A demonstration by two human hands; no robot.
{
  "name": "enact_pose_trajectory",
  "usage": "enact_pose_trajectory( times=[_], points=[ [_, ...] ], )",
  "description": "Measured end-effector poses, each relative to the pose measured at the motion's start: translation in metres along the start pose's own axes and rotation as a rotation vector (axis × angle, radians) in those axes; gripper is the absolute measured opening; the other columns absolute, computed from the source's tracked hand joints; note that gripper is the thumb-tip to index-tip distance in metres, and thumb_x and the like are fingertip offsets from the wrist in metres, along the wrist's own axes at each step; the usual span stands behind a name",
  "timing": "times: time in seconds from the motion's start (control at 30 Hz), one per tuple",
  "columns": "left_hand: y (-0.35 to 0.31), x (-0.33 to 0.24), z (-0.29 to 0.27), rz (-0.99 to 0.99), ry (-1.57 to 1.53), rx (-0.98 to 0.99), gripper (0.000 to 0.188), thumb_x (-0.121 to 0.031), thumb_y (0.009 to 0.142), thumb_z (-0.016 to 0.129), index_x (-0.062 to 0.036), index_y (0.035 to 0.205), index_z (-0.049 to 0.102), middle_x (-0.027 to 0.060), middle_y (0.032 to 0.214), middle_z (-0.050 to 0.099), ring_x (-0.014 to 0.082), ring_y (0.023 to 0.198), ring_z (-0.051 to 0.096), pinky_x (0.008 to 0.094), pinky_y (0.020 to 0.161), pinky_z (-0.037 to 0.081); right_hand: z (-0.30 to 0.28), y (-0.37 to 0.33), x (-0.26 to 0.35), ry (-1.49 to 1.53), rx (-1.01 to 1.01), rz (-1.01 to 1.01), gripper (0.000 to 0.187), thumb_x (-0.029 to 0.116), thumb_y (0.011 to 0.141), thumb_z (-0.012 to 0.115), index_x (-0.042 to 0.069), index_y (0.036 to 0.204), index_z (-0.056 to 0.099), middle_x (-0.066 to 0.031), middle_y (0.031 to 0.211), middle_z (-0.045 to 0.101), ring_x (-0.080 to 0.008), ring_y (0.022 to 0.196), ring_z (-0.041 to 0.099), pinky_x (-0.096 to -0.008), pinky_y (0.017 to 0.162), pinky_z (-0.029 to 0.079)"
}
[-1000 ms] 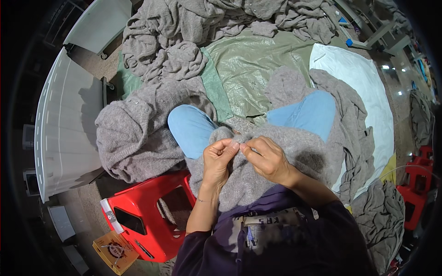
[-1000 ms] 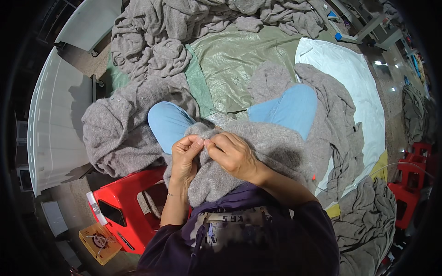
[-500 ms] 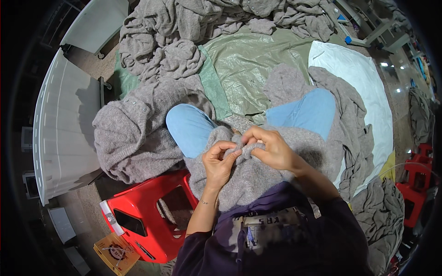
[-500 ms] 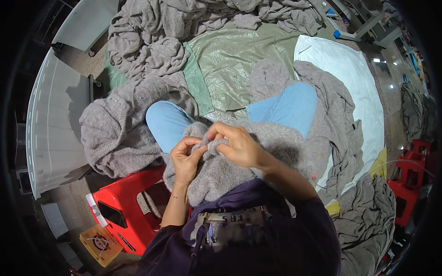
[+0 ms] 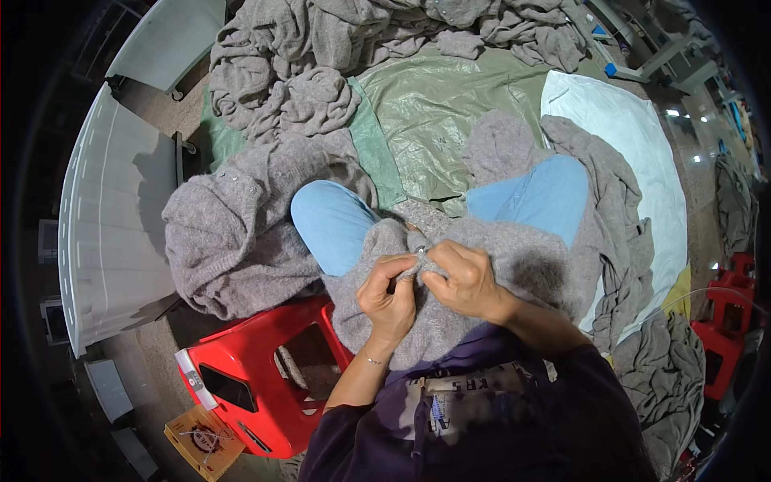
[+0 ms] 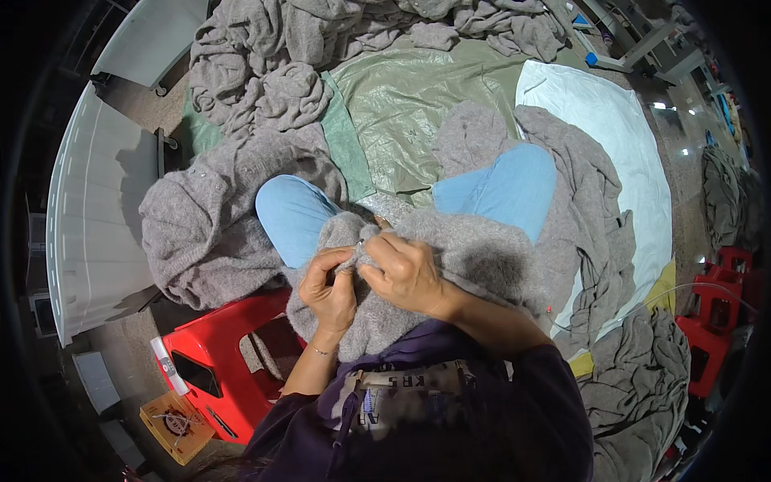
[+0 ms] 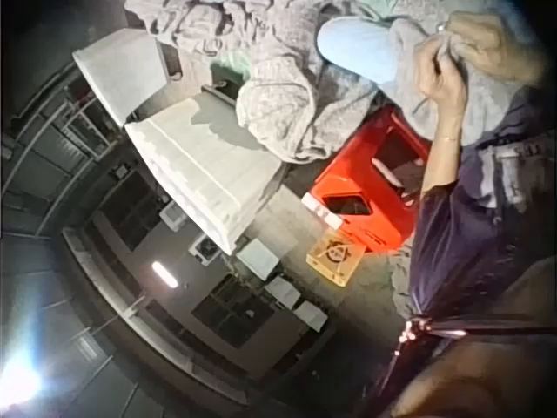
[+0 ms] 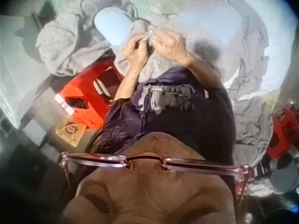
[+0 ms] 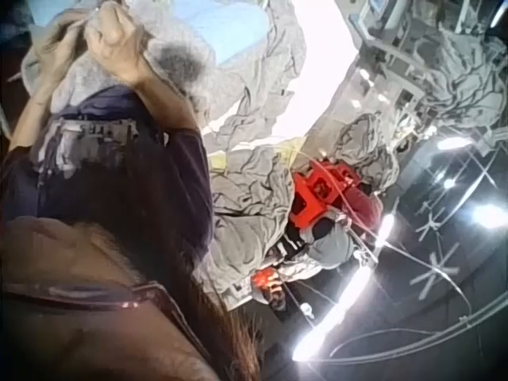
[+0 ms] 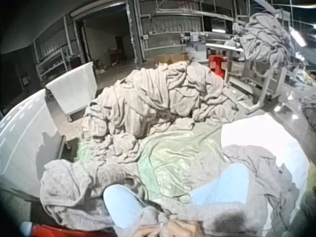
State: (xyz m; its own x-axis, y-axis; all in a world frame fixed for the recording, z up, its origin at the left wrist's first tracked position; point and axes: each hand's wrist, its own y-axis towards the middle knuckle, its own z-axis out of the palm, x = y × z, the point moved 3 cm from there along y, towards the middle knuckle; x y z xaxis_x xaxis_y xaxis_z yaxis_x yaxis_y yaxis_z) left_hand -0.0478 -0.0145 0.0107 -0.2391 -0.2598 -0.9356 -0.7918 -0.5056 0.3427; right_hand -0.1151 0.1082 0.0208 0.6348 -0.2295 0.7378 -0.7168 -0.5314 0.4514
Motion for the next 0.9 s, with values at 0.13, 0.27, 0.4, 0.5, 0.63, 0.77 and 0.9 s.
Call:
enact_pose_trajectory(
  times=[0.13,0.27,0.4,0.5,0.63,0.77,0.9],
  points=[
    [0.005,0.001,-0.002,-0.163,0.087,0.082,0.017,0.009,0.078,0.059,0.0027,0.092,0.067,0.0102,0.087,0.067,0.0112,0.075,0.059,0.0215,0.067,0.046,-0.003,-0.001,0.000,-0.073,-0.051,-0.080,0.021,-0.002,0.065,0.065,-0.001,0.084,0.058,-0.0131,0.071,0.051,-0.0299,0.059,0.057,-0.0358,0.049,0.045],
    [0.018,0.032,-0.030,-0.415,0.081,0.300,0.012,0.003,0.082,0.064,0.0026,0.093,0.068,0.0030,0.082,0.066,0.0055,0.073,0.056,0.0191,0.065,0.044,-0.014,-0.005,-0.022,-0.229,-0.020,-0.066,0.026,-0.006,0.065,0.063,0.000,0.090,0.061,-0.0135,0.077,0.053,-0.0287,0.063,0.058,-0.0360,0.052,0.046],
    [0.029,0.053,-0.075,-0.657,0.054,0.306,0.005,-0.005,0.084,0.069,-0.0011,0.086,0.066,-0.0026,0.076,0.064,0.0030,0.067,0.053,0.0177,0.061,0.042,-0.060,-0.009,-0.050,-0.173,0.117,0.120,0.030,-0.008,0.067,0.059,0.000,0.096,0.062,-0.0133,0.082,0.058,-0.0256,0.072,0.060,-0.0335,0.065,0.049],
    [0.030,0.053,-0.083,-0.707,-0.222,0.204,0.010,-0.011,0.084,0.071,-0.0029,0.086,0.065,-0.0027,0.077,0.064,0.0034,0.067,0.053,0.0181,0.064,0.042,-0.082,-0.009,-0.056,0.016,0.274,0.241,0.032,-0.010,0.068,0.055,-0.001,0.098,0.062,-0.0116,0.085,0.061,-0.0220,0.078,0.061,-0.0299,0.075,0.048],
    [0.032,0.028,-0.066,-0.740,-0.545,0.255,0.016,-0.015,0.084,0.071,-0.0022,0.090,0.064,0.0042,0.086,0.068,0.0089,0.075,0.061,0.0221,0.075,0.046,-0.107,-0.002,-0.060,0.420,-0.028,0.630,0.035,-0.009,0.070,0.054,-0.003,0.103,0.062,-0.0070,0.085,0.060,-0.0174,0.082,0.059,-0.0261,0.076,0.046],
    [0.044,-0.003,-0.028,-0.750,-0.614,0.303,0.017,-0.013,0.086,0.068,0.0007,0.094,0.064,0.0074,0.090,0.068,0.0113,0.077,0.062,0.0242,0.074,0.049,-0.105,0.022,-0.011,0.413,0.068,0.385,0.037,-0.007,0.072,0.057,-0.002,0.108,0.060,-0.0026,0.084,0.058,-0.0108,0.081,0.055,-0.0222,0.074,0.042],
    [0.040,0.005,-0.005,-0.687,-0.527,0.409,0.010,-0.006,0.088,0.064,0.0018,0.095,0.065,0.0029,0.088,0.066,0.0058,0.077,0.058,0.0193,0.070,0.047,-0.060,0.038,0.012,0.446,0.331,0.341,0.027,-0.001,0.076,0.063,0.000,0.103,0.060,-0.0007,0.079,0.055,-0.0083,0.071,0.049,-0.0218,0.065,0.039]
  ],
)
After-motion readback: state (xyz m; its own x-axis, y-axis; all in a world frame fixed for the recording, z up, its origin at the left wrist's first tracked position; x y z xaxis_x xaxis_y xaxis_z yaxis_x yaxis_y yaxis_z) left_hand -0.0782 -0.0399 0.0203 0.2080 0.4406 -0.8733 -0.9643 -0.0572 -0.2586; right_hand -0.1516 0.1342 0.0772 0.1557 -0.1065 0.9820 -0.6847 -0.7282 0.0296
